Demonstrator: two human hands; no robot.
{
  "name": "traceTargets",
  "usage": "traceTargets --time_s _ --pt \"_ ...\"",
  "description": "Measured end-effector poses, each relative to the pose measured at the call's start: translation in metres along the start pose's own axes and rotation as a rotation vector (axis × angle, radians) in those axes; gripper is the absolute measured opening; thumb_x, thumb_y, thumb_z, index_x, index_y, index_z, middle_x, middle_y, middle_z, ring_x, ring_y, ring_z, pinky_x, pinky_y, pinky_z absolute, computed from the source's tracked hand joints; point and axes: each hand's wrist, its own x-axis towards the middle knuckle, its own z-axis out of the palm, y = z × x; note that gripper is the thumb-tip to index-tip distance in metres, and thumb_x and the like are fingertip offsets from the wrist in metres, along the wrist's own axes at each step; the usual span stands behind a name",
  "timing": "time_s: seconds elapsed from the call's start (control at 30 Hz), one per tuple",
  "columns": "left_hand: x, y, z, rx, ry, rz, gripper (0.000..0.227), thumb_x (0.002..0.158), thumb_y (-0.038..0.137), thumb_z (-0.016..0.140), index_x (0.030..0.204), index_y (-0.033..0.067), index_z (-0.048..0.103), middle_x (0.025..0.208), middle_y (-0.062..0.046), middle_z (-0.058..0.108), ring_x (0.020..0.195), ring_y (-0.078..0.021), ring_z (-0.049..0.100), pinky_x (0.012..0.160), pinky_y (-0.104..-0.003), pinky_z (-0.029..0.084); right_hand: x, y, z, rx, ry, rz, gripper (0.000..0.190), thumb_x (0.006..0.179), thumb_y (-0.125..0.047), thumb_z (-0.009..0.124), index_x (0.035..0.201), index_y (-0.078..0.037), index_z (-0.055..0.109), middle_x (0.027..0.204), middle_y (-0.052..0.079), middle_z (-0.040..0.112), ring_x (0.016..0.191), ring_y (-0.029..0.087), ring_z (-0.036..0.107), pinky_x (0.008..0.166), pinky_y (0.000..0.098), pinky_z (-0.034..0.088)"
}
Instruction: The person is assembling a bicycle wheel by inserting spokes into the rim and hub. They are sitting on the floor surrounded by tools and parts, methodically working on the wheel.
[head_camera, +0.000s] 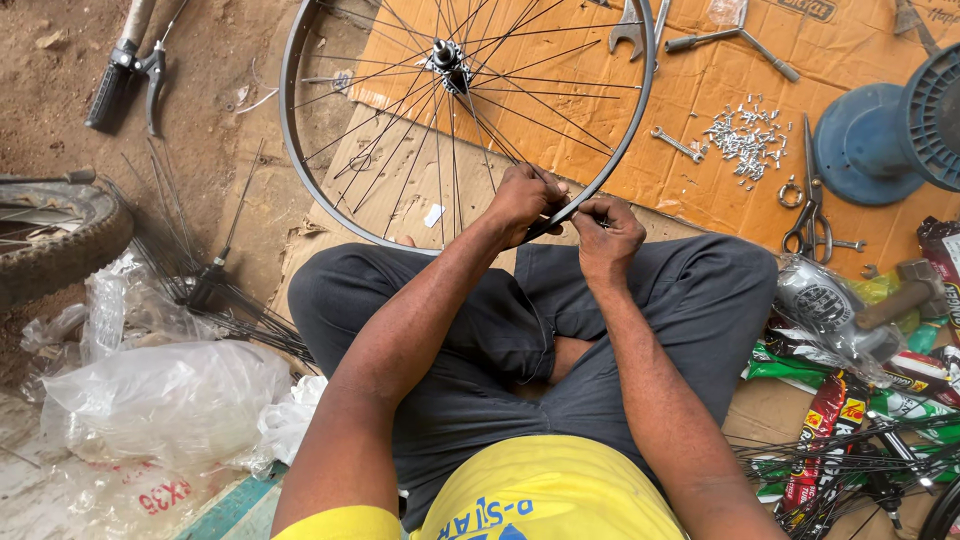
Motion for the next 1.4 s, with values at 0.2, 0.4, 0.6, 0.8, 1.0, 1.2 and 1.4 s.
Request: traceTargets --time_s 0.2,0.4,0.6,0.8,1.0,1.2,1.4 --pt "0.001 -0.003 -0.001 0.103 -0.006 0.017 0.017 0.1 0.013 0.063 0.095 0.002 0.05 0.084 -0.018 0.064 0.066 -0.0227 0.07 0.051 -0.041 0.064 -0.007 -0.013 0.003 -0.129 -0.071 -0.005 0.009 0.088 0.006 0.075 0.089 -0.003 0.071 0.087 0.004 0.069 0.079 0.011 0.067 0.068 0.0261 0.056" --pt "-0.003 0.003 -0.003 0.114 -0.009 0.017 0.018 0.099 0.013 0.062 0.094 0.0019 0.049 0.083 -0.018 0.065 0.065 -0.0216 0.072 0.051 -0.038 0.065 0.005 0.0 0.001 0.068 -0.098 0.097 0.014 0.087 0.006 0.079 0.09 -0.004 0.07 0.088 0.001 0.069 0.081 0.009 0.066 0.072 0.0243 0.058" --pt "-0.003 0.002 -0.004 0.164 0.004 0.008 0.019 0.099 0.013 0.063 0.094 0.0029 0.049 0.08 -0.017 0.065 0.064 -0.0212 0.072 0.049 -0.037 0.065 0.012 0.015 -0.007 0.206 -0.153 0.206 0.024 0.084 0.007 0.083 0.092 -0.004 0.064 0.087 0.001 0.065 0.079 0.008 0.06 0.072 0.0241 0.056" --pt "0.005 -0.004 -0.008 0.224 -0.014 0.005 0.022 0.1 0.016 0.066 0.095 -0.0031 0.055 0.083 -0.019 0.067 0.065 -0.0212 0.071 0.051 -0.037 0.065 0.023 0.013 -0.01 0.364 -0.266 0.432 0.023 0.081 0.004 0.085 0.088 -0.004 0.064 0.082 0.005 0.07 0.074 0.011 0.066 0.069 0.026 0.058" --pt "0.003 -0.011 -0.01 1.086 0.201 0.521 0.034 0.091 0.025 0.077 0.099 -0.0062 0.064 0.087 -0.022 0.071 0.084 -0.0342 0.069 0.076 -0.046 0.056 0.026 0.015 -0.01 0.382 -0.28 0.435 0.021 0.081 0.005 0.084 0.092 -0.003 0.068 0.085 0.006 0.072 0.077 0.01 0.069 0.07 0.0256 0.06" --pt "0.005 0.013 -0.024 0.858 -0.22 0.148 0.03 0.101 0.025 0.058 0.104 -0.0038 0.065 0.088 -0.014 0.072 0.08 -0.0263 0.072 0.071 -0.041 0.057 0.023 0.013 -0.012 0.35 -0.311 0.432 0.019 0.084 0.004 0.085 0.094 -0.002 0.07 0.085 0.006 0.072 0.077 0.01 0.068 0.07 0.0263 0.059" --pt "0.002 0.005 -0.008 0.844 -0.181 0.187 0.034 0.105 0.031 0.054 0.102 -0.0002 0.068 0.087 -0.014 0.071 0.081 -0.0266 0.069 0.072 -0.042 0.054 0.029 0.006 -0.018 0.429 -0.351 0.423 0.017 0.084 0.004 0.082 0.095 -0.002 0.071 0.09 0.008 0.075 0.082 0.013 0.073 0.077 0.0282 0.064"
